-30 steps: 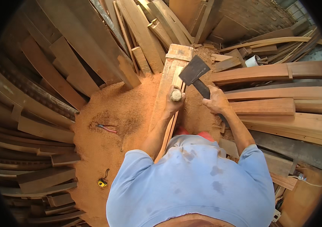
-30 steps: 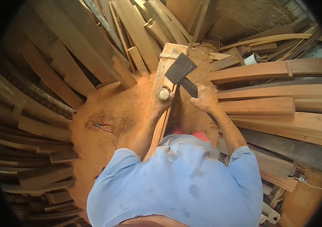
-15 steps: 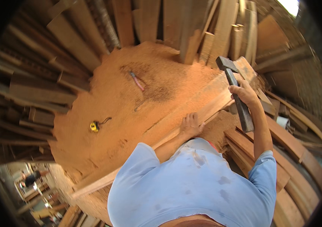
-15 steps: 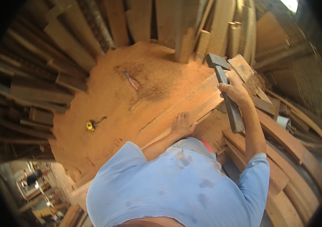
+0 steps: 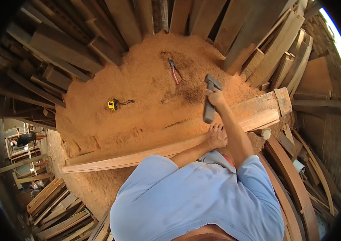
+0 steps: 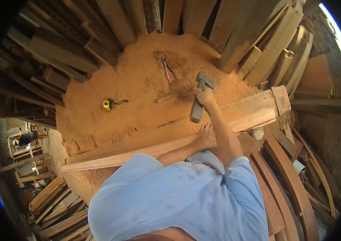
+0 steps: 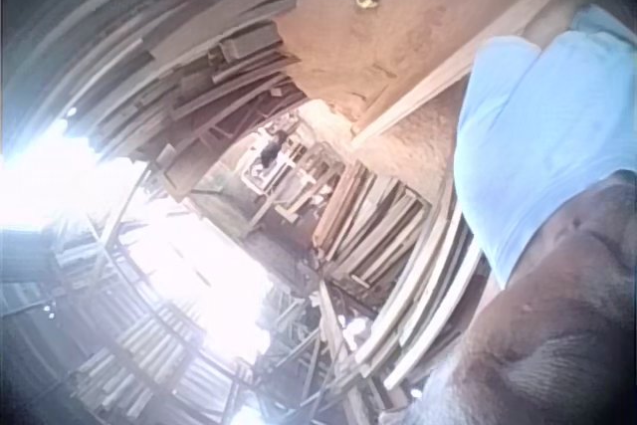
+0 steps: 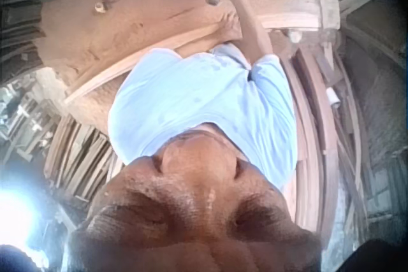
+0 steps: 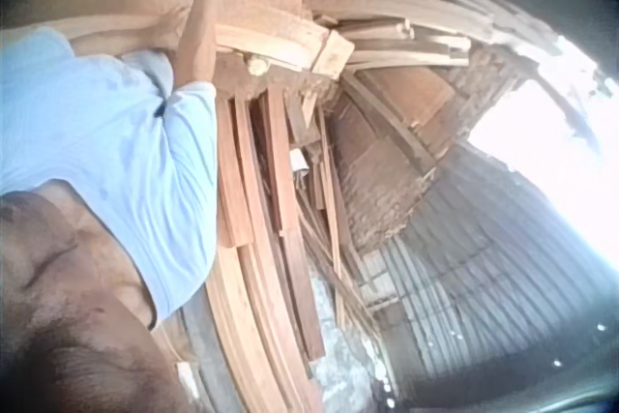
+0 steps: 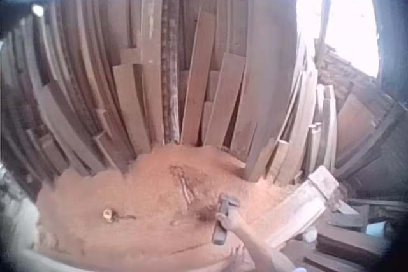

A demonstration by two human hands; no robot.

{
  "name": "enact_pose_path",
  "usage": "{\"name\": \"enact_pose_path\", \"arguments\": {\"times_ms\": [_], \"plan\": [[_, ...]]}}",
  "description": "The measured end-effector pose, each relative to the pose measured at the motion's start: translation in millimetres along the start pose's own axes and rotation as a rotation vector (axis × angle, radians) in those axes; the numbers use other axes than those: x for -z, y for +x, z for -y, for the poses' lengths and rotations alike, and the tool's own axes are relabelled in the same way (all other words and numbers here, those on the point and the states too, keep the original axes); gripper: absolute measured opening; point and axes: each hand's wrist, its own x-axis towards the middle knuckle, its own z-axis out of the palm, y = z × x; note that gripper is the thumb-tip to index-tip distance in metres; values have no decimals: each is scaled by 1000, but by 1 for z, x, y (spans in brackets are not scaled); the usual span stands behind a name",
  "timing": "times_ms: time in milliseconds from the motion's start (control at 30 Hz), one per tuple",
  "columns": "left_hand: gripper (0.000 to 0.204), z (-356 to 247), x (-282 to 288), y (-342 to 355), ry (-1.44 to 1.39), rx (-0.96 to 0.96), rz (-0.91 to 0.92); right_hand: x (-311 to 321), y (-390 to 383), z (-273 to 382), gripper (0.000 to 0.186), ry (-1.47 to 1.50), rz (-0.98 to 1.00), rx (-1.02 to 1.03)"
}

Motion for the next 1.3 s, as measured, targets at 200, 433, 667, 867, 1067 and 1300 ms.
{"name": "enact_pose_path", "arguments": {"times_ms": [200, 433, 667, 867, 1067, 1300], "plan": [[62, -1, 8, -4, 73, 44, -125, 83, -128, 88, 38, -1079, 28, 423], [70, -18, 17, 11, 8, 177, 173, 207, -186, 47, 34, -1119, -14, -236], [71, -21, 31, 15, 44, 189, 176, 201, -187, 67, 33, -976, -34, -281], [65, -26, 29, 8, 68, 188, 143, 201, -202, 31, 30, -826, -157, -246], [60, -25, 20, 10, 61, 177, 106, 193, -214, 18, 27, -767, -286, -255], [54, -23, 20, 10, 103, 193, 149, 183, -237, -1, 21, -728, -357, -132]]}}
